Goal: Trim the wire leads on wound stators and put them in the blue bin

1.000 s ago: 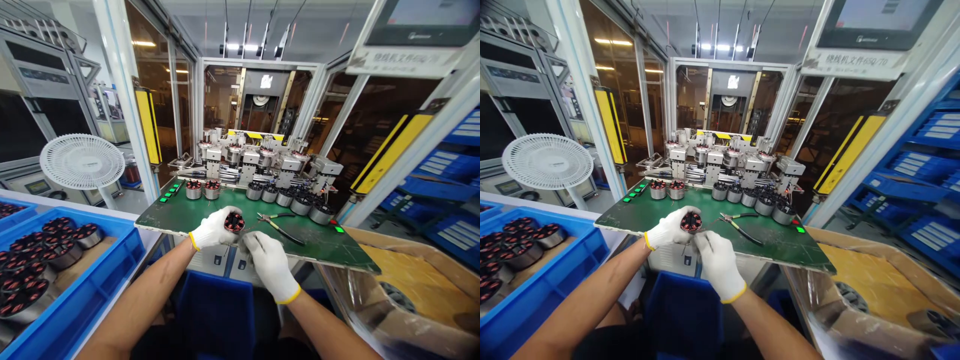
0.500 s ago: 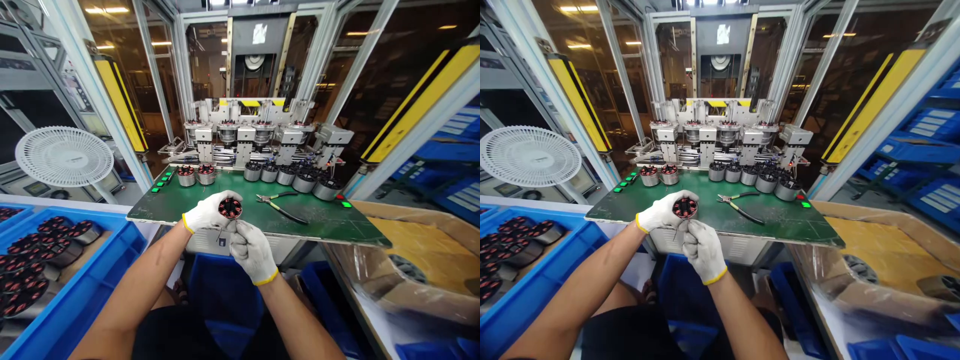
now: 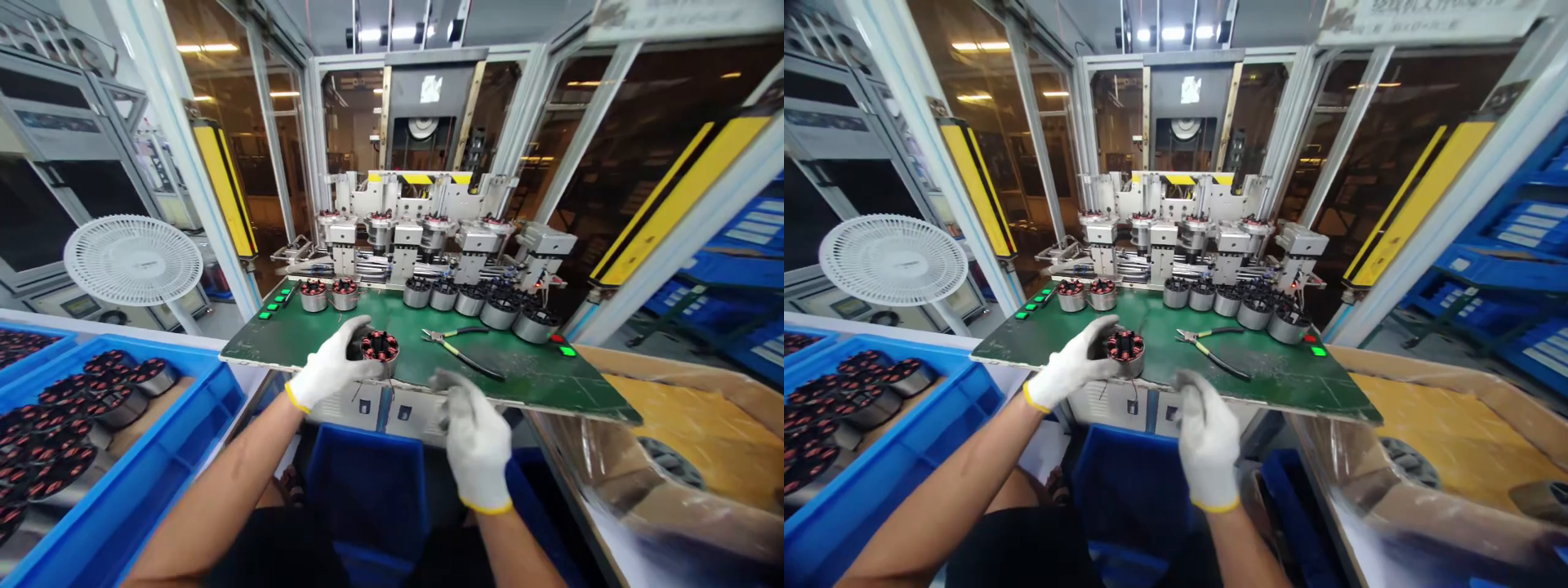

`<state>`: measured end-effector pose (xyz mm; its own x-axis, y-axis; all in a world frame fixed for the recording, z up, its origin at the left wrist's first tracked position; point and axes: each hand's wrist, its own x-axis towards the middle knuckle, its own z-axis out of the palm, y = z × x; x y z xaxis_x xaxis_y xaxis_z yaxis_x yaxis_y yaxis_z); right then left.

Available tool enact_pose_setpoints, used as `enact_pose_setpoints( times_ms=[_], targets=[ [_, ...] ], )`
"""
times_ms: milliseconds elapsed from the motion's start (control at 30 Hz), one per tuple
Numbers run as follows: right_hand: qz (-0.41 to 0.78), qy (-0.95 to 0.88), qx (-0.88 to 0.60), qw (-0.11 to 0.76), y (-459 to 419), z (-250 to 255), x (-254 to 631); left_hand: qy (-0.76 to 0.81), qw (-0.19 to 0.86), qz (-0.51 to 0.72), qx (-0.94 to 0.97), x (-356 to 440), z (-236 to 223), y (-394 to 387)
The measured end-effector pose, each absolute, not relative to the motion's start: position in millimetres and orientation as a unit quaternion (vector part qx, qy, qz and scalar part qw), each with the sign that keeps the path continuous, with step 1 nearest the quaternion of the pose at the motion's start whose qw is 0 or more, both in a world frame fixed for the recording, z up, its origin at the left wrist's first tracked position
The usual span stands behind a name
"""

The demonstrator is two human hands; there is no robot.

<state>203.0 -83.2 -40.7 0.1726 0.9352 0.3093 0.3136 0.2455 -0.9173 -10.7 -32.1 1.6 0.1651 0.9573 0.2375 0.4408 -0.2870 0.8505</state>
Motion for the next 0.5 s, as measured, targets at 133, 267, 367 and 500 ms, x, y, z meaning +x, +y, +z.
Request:
enact_pose_setpoints(
  times_ms=[133, 267, 367, 500],
  targets=[
    [0.186, -0.691, -0.499, 0.488, -38, 1, 207, 0.663, 0.212, 0.389, 0.604, 19, 3, -49],
    [0.177, -0.818, -0.418, 0.352, 14, 0, 185, 0.662, 0.238, 0.365, 0.610, 24, 10, -46],
    [0.146, -0.825, -0.448, 0.312, 45, -21, 178, 0.628, 0.265, 0.346, 0.645, 8, 10, -36],
    [0.079, -0.832, -0.480, 0.267, 66, -32, 182, 0.627, 0.260, 0.326, 0.658, -6, 7, -24]
  ],
)
